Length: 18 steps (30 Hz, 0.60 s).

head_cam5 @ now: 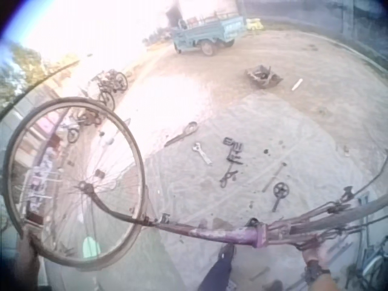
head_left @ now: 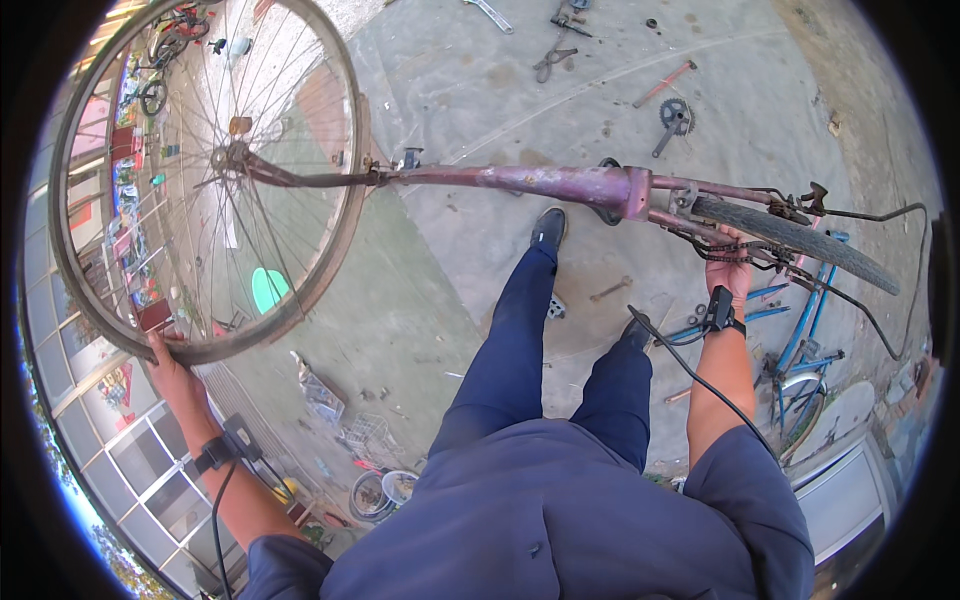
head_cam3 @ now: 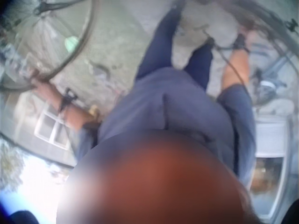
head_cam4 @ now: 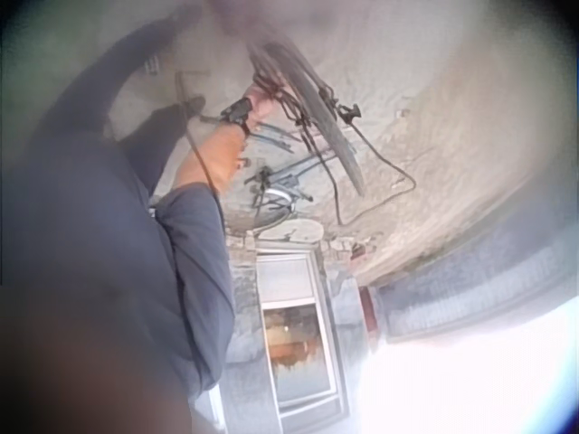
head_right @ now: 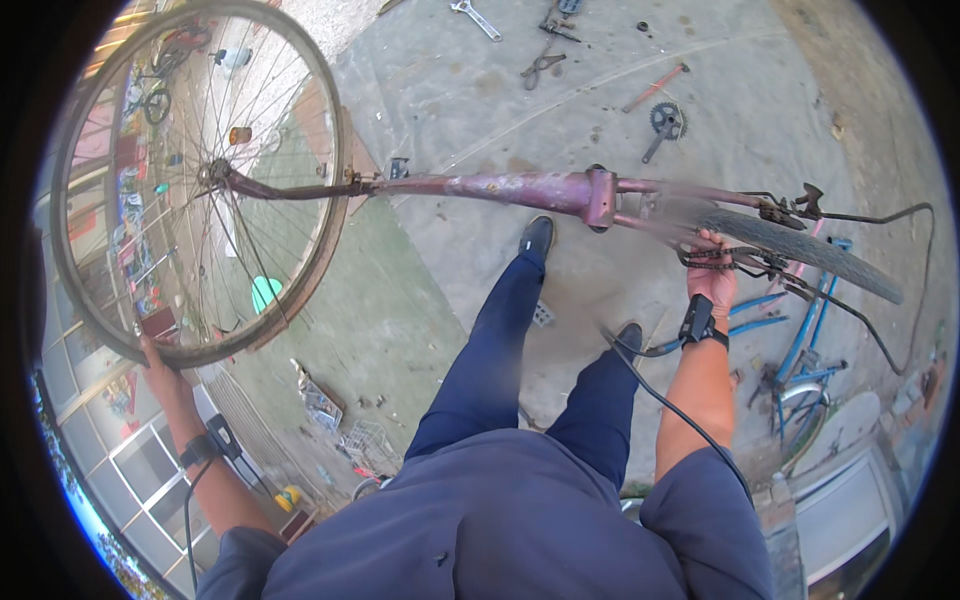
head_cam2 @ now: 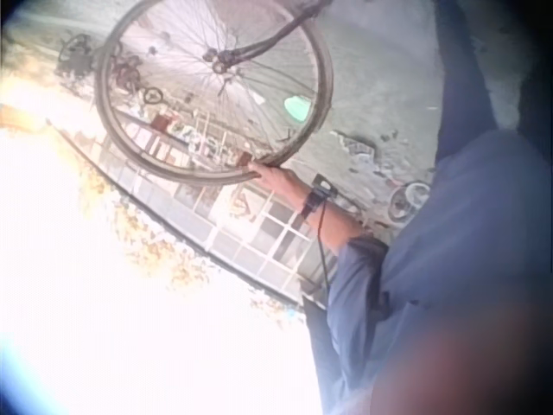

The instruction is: The person secures a small device to the front basket of a red bicycle, then moves to a purple bicycle frame and removes a pedal crank arm. The person handles the removed crank arm and inspects it.

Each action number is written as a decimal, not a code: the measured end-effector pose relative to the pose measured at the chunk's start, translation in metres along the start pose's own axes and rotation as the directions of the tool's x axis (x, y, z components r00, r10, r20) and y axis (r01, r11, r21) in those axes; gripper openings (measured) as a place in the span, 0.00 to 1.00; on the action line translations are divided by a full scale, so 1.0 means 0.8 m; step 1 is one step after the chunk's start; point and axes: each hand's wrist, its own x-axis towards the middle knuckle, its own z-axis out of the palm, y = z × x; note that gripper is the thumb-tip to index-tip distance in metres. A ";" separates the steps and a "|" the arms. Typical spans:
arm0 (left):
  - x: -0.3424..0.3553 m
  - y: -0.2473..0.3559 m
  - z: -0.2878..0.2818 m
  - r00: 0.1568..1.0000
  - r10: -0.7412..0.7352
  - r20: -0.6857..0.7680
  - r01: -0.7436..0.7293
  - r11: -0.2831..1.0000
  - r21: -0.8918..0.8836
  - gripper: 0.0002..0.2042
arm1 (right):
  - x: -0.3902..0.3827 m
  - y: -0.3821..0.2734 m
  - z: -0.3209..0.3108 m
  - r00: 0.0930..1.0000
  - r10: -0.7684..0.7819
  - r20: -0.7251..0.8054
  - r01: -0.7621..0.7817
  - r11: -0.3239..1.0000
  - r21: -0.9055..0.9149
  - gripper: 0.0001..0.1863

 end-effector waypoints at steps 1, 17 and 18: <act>-0.015 0.008 -0.001 0.999 -0.031 -0.043 0.036 0.992 0.117 0.16 | 0.000 0.001 -0.005 1.000 0.003 0.019 -0.003 1.000 0.005 0.10; -0.261 -0.021 0.058 0.947 -0.203 -0.250 0.198 0.979 -0.046 0.18 | -0.006 -0.002 -0.071 0.976 0.217 0.016 -0.207 0.949 -0.239 0.09; -0.268 -0.021 0.060 0.934 -0.213 -0.288 0.218 0.976 -0.015 0.19 | -0.005 -0.001 -0.081 0.965 0.261 -0.034 -0.264 0.952 -0.157 0.09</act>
